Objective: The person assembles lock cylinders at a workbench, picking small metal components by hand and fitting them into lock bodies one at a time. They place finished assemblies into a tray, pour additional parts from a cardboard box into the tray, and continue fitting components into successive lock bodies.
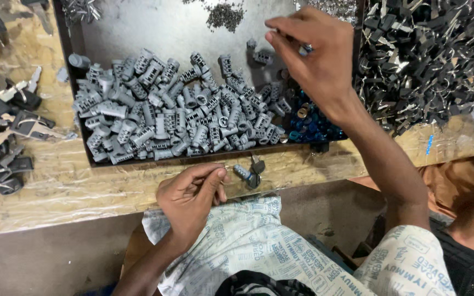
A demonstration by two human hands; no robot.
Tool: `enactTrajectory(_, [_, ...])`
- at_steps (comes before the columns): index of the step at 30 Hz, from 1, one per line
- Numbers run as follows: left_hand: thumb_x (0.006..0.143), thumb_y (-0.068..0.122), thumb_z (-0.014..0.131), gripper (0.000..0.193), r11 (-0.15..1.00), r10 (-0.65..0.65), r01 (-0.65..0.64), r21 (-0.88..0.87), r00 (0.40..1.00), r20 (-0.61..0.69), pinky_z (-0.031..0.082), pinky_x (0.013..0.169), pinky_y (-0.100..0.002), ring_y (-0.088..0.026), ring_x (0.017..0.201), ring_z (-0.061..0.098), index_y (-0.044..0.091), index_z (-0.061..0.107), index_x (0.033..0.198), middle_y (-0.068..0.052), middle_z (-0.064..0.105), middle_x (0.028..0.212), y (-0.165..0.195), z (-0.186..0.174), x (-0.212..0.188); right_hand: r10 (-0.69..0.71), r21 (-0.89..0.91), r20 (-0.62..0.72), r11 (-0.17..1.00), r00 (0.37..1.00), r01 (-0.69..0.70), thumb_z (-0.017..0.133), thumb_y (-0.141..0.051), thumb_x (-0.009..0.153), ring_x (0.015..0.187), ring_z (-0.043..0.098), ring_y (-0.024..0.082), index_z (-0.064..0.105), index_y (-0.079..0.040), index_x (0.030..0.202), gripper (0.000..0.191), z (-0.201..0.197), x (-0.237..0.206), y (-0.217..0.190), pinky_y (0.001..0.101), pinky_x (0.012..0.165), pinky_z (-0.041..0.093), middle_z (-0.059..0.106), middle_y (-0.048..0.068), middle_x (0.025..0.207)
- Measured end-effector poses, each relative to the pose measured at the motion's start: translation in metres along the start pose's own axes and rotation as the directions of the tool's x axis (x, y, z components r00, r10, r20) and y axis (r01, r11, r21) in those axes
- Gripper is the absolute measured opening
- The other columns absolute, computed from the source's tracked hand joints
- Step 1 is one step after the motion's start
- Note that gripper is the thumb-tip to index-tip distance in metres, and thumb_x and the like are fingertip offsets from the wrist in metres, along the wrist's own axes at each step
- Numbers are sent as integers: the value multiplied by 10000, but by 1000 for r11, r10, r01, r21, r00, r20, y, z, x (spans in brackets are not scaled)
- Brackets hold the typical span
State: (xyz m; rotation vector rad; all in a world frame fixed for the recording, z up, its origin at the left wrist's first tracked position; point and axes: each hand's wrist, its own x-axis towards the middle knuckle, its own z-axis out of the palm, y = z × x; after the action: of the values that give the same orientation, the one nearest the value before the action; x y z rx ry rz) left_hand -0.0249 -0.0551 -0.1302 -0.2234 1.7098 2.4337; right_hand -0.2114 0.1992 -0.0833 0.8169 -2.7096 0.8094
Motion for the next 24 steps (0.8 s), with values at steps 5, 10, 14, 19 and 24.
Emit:
enactTrajectory(5, [1007, 11, 667, 87, 966, 147, -144, 217, 989, 1, 499, 524, -216, -78, 617, 630, -58, 689, 1055, -77, 704, 820, -4, 5, 3, 5, -62, 50, 998, 999, -2, 824, -7, 981, 765, 676, 190, 773, 0, 1167, 192, 20, 30, 25, 302, 673, 519, 741, 118, 1030])
enactTrajectory(10, [1023, 4, 630, 90, 947, 174, -181, 267, 983, 49, 471, 522, -232, -70, 608, 609, -64, 679, 1055, -75, 692, 815, -1, 3, 2, -99, -51, 59, 993, 993, 102, 790, 46, 992, 878, 703, 221, 731, 8, 1067, 103, 25, 37, 22, 330, 756, 542, 713, 103, 980])
enactTrajectory(14, [996, 17, 667, 80, 952, 181, -187, 243, 982, 46, 495, 507, -212, -55, 606, 647, -50, 694, 1030, -66, 730, 834, -2, 3, 5, -25, -47, 88, 998, 996, 29, 741, 25, 1036, 834, 672, 176, 740, 39, 1056, 24, 19, 35, 22, 289, 708, 520, 706, 116, 965])
enactTrajectory(19, [979, 16, 683, 69, 1000, 13, -13, 0, 999, 50, 492, 453, -191, -39, 562, 634, -37, 724, 997, -46, 724, 766, 2, -1, 5, 450, 307, 90, 836, 889, -454, 712, -101, 986, 549, 484, 105, 772, -7, 965, 114, -15, -4, -26, 234, 486, 352, 664, 80, 757])
enactTrajectory(24, [1042, 23, 620, 91, 978, -145, 167, -122, 975, 169, 461, 517, -193, -36, 601, 586, -42, 680, 1024, -54, 688, 790, 18, 3, -2, 267, 774, 387, 426, 883, -468, 670, -42, 1008, 688, 612, 82, 732, 44, 986, 108, -17, -72, -109, 231, 575, 471, 710, 112, 897])
